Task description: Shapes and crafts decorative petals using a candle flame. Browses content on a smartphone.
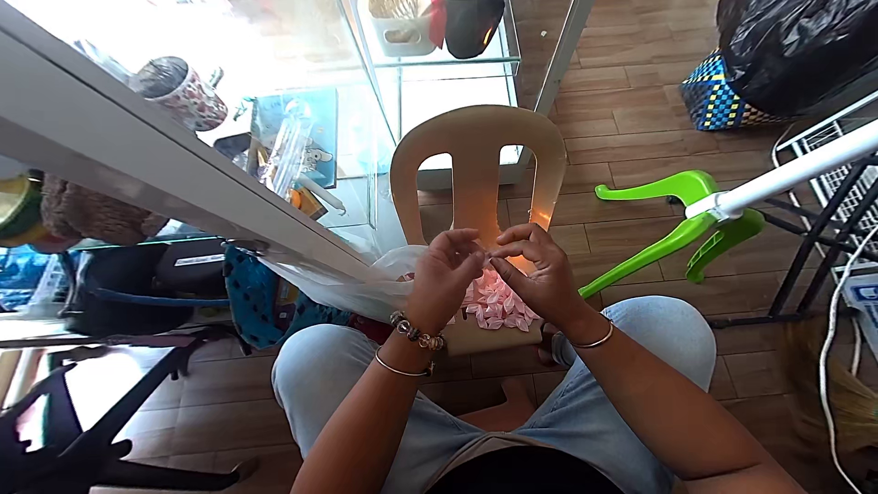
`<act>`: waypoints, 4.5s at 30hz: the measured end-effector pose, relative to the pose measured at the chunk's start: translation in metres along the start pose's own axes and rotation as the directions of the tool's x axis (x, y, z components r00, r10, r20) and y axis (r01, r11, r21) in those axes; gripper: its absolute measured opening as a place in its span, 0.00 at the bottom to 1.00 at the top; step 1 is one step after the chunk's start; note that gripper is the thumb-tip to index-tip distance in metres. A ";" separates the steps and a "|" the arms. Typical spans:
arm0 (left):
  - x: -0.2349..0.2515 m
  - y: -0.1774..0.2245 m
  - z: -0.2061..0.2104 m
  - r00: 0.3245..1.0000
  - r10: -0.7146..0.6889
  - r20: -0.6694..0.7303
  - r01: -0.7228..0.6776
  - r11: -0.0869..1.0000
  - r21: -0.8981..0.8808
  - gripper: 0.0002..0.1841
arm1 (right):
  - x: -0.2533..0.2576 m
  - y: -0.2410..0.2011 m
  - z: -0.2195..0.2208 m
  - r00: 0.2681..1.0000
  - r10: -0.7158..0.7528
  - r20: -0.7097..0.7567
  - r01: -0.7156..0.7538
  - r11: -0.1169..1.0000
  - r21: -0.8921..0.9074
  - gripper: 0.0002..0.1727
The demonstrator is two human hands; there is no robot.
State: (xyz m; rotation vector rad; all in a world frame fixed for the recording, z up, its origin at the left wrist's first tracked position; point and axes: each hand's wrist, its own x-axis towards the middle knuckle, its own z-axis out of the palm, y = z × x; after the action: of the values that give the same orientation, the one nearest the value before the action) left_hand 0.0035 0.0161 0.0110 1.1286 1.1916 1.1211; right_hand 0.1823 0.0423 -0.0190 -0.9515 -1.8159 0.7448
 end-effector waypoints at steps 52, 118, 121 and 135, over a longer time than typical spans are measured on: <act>0.003 -0.006 0.012 0.989 -0.148 0.023 0.147 0.925 -0.350 0.06 | 0.009 0.001 -0.011 0.996 -0.084 -0.012 0.084 0.996 -0.015 0.06; 0.010 -0.021 0.003 0.980 0.125 0.153 -0.099 0.982 -0.163 0.10 | 0.003 -0.019 -0.013 0.683 0.607 0.406 -0.684 0.339 0.646 0.04; 0.011 -0.022 0.009 0.992 0.075 0.102 -0.048 0.970 -0.240 0.09 | 0.001 -0.019 -0.013 0.813 0.508 0.284 -0.561 0.554 0.616 0.03; 0.012 -0.026 0.004 0.941 0.238 0.239 -0.303 0.908 0.290 0.19 | -0.014 -0.004 -0.015 0.943 0.297 0.146 -0.311 0.947 0.083 0.08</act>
State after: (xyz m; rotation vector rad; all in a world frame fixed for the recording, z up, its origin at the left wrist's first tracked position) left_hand 0.0091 0.0256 -0.0160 1.6634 1.1072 1.0095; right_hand 0.1989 0.0296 -0.0156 -1.1513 -1.7410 1.1083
